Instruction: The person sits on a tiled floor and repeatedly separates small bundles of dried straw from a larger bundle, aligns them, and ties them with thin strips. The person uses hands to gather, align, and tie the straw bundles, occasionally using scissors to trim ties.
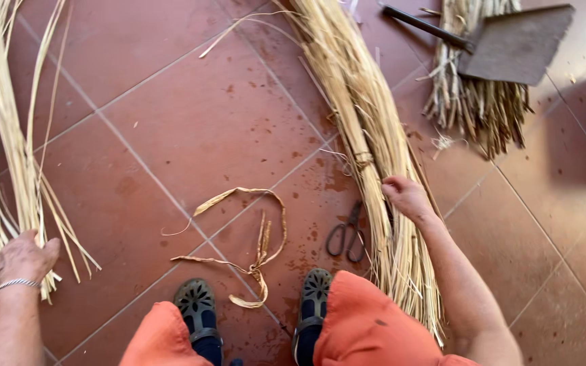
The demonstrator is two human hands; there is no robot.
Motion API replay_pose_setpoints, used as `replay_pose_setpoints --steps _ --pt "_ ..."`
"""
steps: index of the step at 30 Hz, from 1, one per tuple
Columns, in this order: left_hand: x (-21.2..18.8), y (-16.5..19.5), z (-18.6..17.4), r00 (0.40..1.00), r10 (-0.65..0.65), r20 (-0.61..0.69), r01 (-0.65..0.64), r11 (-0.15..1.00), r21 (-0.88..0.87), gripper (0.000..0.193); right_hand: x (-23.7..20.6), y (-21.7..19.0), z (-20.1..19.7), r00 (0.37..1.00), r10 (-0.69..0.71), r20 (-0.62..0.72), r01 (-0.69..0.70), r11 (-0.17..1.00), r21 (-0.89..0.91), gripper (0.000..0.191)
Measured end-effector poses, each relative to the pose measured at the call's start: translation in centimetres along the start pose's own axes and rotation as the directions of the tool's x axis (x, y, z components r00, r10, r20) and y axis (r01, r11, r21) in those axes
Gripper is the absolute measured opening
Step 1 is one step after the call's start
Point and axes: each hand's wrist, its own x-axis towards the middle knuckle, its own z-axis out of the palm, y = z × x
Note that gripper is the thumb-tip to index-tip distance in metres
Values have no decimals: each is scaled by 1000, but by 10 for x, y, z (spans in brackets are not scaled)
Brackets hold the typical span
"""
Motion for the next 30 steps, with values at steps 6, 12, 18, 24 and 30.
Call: replay_pose_setpoints --steps 6,12,18,24,30 --pt "-40 19 -29 960 274 -65 -272 962 42 61 -77 113 -14 876 341 -340 -252 926 280 26" --pt "-81 78 -55 860 489 -147 -486 872 57 52 -106 122 16 890 229 -394 -273 960 -59 44" --pt "-166 163 -96 675 718 -169 -673 694 258 48 -98 107 28 838 118 -532 -297 918 -265 30" --pt "-253 188 -116 583 809 -78 -771 581 261 48 -116 100 4 847 261 -463 -148 952 267 38" --pt "-302 177 -120 596 800 70 -797 579 174 51 -142 91 3 955 285 -77 -154 704 694 66"
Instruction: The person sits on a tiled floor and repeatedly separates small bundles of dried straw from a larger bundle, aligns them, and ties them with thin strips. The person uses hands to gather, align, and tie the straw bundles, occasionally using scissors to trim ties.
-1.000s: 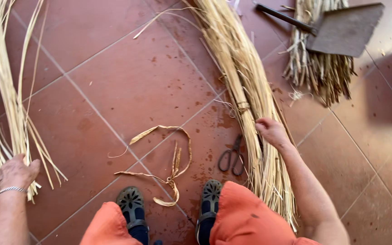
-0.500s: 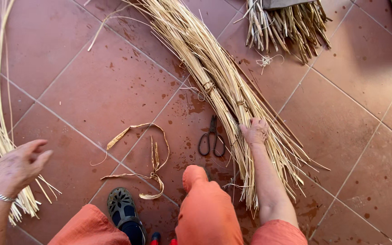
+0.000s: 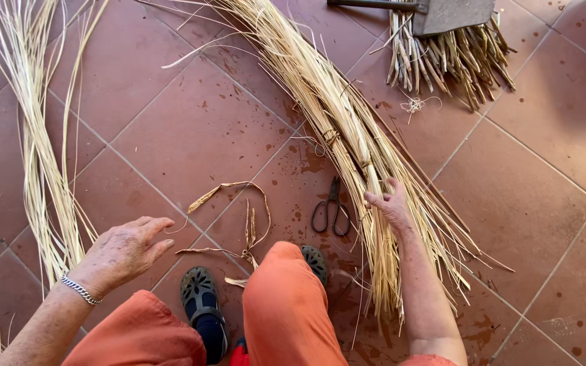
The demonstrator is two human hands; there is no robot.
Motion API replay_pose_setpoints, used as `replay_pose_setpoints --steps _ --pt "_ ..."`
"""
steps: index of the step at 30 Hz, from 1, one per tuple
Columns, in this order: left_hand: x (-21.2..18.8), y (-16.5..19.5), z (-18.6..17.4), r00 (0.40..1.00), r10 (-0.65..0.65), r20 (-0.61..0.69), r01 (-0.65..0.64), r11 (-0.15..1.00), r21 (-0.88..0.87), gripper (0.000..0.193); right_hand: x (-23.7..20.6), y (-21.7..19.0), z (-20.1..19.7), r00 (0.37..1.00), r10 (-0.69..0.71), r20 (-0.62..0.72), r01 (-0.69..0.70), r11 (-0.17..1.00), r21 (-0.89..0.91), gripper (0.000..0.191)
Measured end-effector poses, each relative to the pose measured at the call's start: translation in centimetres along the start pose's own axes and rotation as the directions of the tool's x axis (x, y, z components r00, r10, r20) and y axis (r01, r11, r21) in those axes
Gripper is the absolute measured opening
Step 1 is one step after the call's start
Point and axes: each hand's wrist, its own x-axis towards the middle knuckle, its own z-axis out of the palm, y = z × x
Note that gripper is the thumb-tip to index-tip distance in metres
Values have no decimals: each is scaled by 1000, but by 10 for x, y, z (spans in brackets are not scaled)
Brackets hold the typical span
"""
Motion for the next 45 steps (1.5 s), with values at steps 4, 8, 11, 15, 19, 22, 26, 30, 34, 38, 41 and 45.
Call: replay_pose_setpoints --steps 4,8,11,15,19,22,26,30,34,38,41,45 --pt "-17 9 -10 1000 -15 -12 15 1000 -9 51 -1 8 19 991 -23 131 16 999 51 36" --pt "-26 18 -16 987 9 -160 -29 992 -123 44 -37 -3 44 916 -374 -145 293 870 -397 25" --pt "-23 19 -15 989 -9 -147 -39 948 -316 40 -68 -23 71 899 -431 -79 394 874 -286 29" --pt "-22 12 -10 992 -58 -109 11 920 -392 37 -77 -38 99 975 -105 198 140 975 -173 36" --pt "-23 10 -3 994 -51 -102 -3 879 -476 38 -78 -31 112 994 62 95 -27 942 -334 35" --pt "-18 12 -4 996 -53 -65 12 858 -514 37 -89 -30 122 960 -235 153 246 968 -53 25" --pt "-3 23 -5 997 -54 -59 12 835 -550 33 -115 -45 131 929 -338 150 290 918 268 30" --pt "23 49 1 999 29 -36 -46 738 -673 30 -135 -75 139 898 -432 89 395 878 271 34" --pt "68 83 6 995 91 -29 -74 550 -832 32 -146 -96 144 889 -449 86 401 857 323 44" --pt "98 114 20 991 131 24 -8 235 -972 38 -152 -95 142 864 -481 150 415 848 330 37" --pt "105 126 30 997 20 -70 -70 0 -998 39 -150 -90 143 859 -486 160 403 835 374 37" --pt "108 127 34 980 -59 -188 -189 2 -982 26 -145 -88 146 869 -473 145 428 865 262 44"
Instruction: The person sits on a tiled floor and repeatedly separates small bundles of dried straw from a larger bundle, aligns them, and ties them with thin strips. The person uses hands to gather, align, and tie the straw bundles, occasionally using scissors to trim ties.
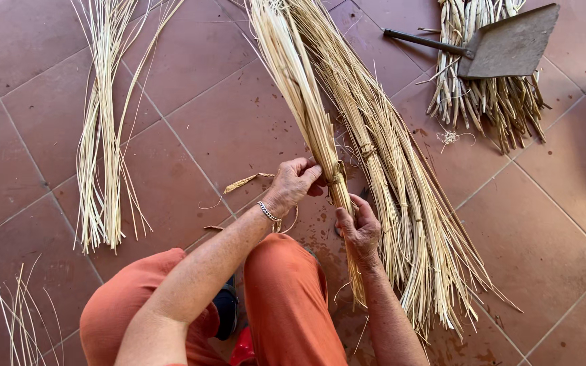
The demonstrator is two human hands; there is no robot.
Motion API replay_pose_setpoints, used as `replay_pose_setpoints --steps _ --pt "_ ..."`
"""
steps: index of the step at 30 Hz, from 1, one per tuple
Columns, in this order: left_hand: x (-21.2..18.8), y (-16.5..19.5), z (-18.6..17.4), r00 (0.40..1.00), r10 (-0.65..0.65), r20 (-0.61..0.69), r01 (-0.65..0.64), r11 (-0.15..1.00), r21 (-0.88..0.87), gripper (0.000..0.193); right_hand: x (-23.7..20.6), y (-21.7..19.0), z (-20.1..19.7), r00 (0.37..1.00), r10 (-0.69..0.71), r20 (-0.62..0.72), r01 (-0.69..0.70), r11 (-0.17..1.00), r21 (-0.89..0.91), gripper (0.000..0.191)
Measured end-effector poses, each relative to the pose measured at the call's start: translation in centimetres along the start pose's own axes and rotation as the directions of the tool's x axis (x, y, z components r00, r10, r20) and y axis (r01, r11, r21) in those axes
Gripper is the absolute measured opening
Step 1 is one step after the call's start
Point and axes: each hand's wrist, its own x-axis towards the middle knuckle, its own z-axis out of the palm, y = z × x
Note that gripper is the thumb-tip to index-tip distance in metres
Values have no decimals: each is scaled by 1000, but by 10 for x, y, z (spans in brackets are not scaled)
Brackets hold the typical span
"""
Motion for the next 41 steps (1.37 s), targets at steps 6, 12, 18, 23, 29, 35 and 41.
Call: replay_pose_setpoints --steps 6,12,18,23,29,35,41 --pt "-2 -9 -12 985 35 -167 9 967 254 18 2 5 7 999 -31 -33 25 984 -176 48" --pt "11 -18 -27 985 18 -169 -90 899 -428 14 6 15 13 995 -77 -68 52 948 -313 44" --pt "24 -26 -53 967 103 -233 -204 862 -464 18 12 20 6 983 -177 -50 137 888 -440 44" --pt "29 -16 -78 910 228 -346 -376 806 -456 16 2 21 9 987 -156 -31 103 776 -622 41" --pt "2 22 -49 951 292 -101 -308 868 -389 13 13 17 6 995 -103 1 60 574 -816 30" --pt "-21 41 -22 840 158 519 16 949 -315 25 22 20 9 987 -160 31 113 536 -837 32" --pt "8 -16 -49 881 451 140 -390 527 755 42 15 27 8 982 -190 15 124 577 -807 29"
